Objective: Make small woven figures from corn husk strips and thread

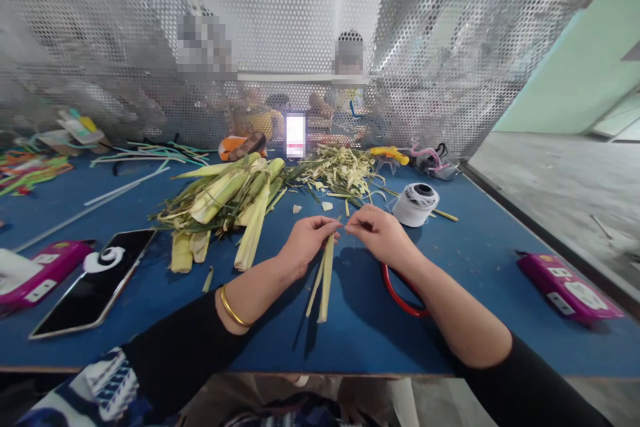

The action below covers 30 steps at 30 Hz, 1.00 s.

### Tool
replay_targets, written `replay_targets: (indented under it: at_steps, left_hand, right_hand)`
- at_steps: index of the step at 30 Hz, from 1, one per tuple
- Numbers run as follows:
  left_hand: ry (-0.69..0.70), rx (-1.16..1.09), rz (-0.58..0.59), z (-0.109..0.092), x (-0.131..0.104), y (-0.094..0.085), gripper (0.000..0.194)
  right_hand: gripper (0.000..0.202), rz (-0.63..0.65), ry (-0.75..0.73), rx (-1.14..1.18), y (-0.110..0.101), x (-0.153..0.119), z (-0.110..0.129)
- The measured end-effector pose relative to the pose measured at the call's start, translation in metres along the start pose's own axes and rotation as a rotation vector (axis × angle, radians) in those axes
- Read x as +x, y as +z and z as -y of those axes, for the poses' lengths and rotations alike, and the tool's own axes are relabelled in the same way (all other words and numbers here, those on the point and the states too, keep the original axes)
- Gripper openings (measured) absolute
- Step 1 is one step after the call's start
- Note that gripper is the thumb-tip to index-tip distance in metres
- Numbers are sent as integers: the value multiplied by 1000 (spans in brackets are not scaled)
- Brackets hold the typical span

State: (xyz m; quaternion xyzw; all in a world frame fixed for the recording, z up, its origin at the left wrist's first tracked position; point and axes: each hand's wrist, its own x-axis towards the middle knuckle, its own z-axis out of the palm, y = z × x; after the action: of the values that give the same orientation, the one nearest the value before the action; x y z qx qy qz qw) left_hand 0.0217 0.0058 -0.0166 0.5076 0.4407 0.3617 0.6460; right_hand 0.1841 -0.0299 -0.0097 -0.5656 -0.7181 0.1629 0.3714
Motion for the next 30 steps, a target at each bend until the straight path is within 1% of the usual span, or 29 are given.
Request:
replay_targets:
  at_steps: [2,5,7,10,13,15,17,22,26,28,30]
  left_hand:
    - [23,10,51,1,-1,0,20]
    - [59,97,96,1,-2,-2,20]
    - [99,247,61,1,0,-4,18]
    - [213,453,-24,4,5,-8,19]
    - [282,500,-54,6,11,-12,18]
    - [273,497,-36,7,14,-13,19]
    - [255,507,1,8,15,-14,20]
    - [242,595,67,10,17,-17,21]
    - [236,610,58,8,19,-20,21]
    - [236,583,44,6,18,-20,20]
    - [197,531,48,3,17,-19,18]
  right_hand:
    - [16,-23,-93,35,1,0,1]
    - [20,18,-183,73,2,0,2]
    - [22,54,-174,78,2,0,2]
    - [23,111,-141,66,3,0,2]
    - [23,160,-123,22,2,0,2]
    - [21,166,-117,-13,1,0,3]
    - [19,179,-142,-23,0,-1,5]
    - [17,300,-261,-63,1,-4,10]
    - [17,400,-256,-155,5,-5,8]
    - [18,418,-246,-175,6,-5,6]
    - [19,422,-238,-173,7,-5,4]
